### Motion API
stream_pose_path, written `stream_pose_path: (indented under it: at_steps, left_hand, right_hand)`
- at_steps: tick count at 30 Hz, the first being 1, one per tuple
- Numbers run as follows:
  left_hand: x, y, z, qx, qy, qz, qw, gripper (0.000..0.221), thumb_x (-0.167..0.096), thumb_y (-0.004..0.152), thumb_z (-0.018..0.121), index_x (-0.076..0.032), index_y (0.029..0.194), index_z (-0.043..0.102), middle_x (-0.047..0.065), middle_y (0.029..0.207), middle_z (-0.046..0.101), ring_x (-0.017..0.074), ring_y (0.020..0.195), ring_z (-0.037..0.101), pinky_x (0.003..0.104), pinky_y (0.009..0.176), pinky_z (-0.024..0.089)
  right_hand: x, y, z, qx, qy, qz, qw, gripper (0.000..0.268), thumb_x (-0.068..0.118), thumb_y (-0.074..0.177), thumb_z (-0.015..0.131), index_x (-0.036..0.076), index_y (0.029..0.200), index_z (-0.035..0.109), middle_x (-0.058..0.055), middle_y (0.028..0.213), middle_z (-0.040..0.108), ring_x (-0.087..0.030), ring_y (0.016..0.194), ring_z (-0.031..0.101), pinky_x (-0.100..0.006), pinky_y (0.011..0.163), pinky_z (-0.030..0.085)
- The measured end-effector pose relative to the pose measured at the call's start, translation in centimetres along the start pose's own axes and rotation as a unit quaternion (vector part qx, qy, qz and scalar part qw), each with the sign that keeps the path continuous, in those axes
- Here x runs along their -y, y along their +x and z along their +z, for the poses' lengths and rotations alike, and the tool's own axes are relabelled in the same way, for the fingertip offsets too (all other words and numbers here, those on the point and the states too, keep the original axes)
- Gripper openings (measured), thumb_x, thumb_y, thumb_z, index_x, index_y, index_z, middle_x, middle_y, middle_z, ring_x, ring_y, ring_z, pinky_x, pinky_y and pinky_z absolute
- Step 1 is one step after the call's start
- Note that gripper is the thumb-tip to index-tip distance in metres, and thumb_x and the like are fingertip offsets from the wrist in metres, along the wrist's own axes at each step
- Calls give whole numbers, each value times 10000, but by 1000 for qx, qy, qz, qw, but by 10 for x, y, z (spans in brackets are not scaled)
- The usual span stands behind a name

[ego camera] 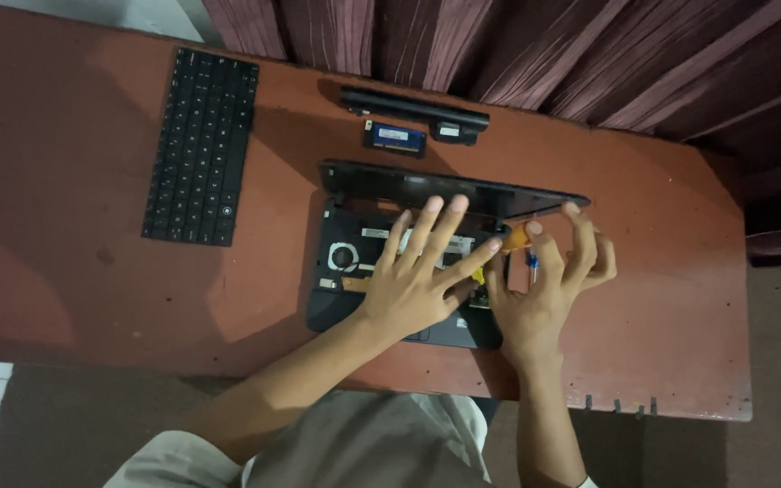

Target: Removing a laptop keyboard and unscrewing internal components from the chassis.

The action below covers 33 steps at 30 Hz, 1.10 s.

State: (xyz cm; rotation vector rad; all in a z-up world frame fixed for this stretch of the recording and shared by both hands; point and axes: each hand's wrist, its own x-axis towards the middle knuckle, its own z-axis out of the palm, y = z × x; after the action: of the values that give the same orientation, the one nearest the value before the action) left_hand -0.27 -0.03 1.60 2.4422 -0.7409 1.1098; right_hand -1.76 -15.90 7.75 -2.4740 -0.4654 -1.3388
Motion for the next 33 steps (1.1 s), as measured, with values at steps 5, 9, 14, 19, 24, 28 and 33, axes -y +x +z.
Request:
stream_pose_path:
  at_steps: [5,9,14,19,24,28,33]
  left_hand:
    - [-1,2,-3,25,0,-12,1000,911,-558,860,761,-393,1619,283,159,1684,322,364,1572,274,580,1217,328]
    - [0,4,-8,53,-17,-13,998,1022,-574,796,826,-365,1629,271,167,1699,287,357,1588,238,587,1231,308]
    - [0,6,-11,63,-16,-14,998,1077,-590,766,838,-321,1638,266,167,1701,283,341,1589,246,573,1236,311]
    - [2,6,-9,71,-35,-7,997,1086,-576,775,846,-289,1645,264,165,1710,258,350,1592,241,572,1241,301]
    - [3,10,-13,74,-28,-3,997,1136,-573,707,895,-248,1629,316,183,1689,287,361,1576,266,561,1233,315]
    - [3,8,-9,41,-32,14,999,994,-502,711,895,-187,1547,460,187,1629,389,371,1524,361,524,1162,411]
    - [6,0,5,57,-26,4,998,695,-396,808,781,-196,1434,557,108,1384,542,281,1221,531,424,887,477]
  right_hand:
    - [-3,7,0,48,27,11,998,486,71,904,845,46,1298,562,-271,1500,459,-434,1370,437,-564,1069,234]
    - [-6,16,3,91,54,25,994,518,67,909,802,56,1341,516,-271,1559,392,-406,1439,395,-564,1084,188]
    - [-10,24,10,129,95,61,985,570,8,891,780,80,1379,494,-229,1633,293,-362,1499,329,-540,1098,162]
    - [-18,27,15,144,119,81,979,550,17,911,757,106,1385,493,-203,1648,281,-350,1512,330,-543,1095,156]
    - [-19,27,14,136,196,92,967,417,199,1025,671,123,1392,488,-171,1683,250,-319,1514,360,-475,1085,175]
    - [-15,24,1,75,218,95,968,311,220,1037,692,99,1294,566,-141,1533,426,-265,1280,434,-364,929,286]
    - [-33,0,-4,44,321,142,935,316,19,921,787,-42,1185,624,-239,1201,613,-382,1087,615,-384,827,427]
